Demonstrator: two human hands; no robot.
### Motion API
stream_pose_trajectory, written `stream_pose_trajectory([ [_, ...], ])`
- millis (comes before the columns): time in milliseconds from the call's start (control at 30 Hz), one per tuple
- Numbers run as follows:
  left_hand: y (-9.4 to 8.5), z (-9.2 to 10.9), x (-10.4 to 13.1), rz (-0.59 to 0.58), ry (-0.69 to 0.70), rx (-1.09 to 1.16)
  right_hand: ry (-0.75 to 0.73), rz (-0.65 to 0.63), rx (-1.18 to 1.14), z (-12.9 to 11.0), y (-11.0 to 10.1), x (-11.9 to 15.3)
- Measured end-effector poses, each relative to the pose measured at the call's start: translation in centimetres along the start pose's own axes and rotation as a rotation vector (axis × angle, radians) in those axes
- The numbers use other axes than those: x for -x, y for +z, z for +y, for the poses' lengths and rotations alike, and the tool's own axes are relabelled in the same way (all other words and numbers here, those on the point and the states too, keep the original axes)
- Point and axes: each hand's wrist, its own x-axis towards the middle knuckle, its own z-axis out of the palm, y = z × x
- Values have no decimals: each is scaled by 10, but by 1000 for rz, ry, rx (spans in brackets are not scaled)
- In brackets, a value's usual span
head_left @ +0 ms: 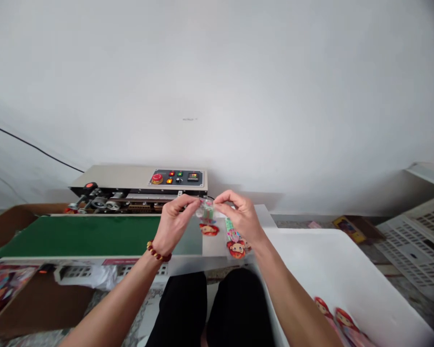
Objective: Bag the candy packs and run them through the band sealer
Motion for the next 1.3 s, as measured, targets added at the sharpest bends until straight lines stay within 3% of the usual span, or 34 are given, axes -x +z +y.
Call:
stream_pose_trajectory([
  [200,0,0,-9,-75,-125,157,7,-21,28,-2,-5,-9],
  [500,-4,3,-22,-164,-156,182,-40,-54,115,-9,1,-6],
  [633,-3,-1,-20,-103,-146,147,14,-47,43,-2,5,-7],
  [733,-2,-2,-16,-96,-205,287,59,-7,-59,0,6,-7],
  [967,8,-13,1,-258,-241,365,53,61,-113,-2,7,0],
  [1133,16,-13,6,-148,-220,298,-162,33,130,-12,-2,0],
  [1300,16,-8,6,-138,-210,219,-371,-124,306,-29,-9,-8],
])
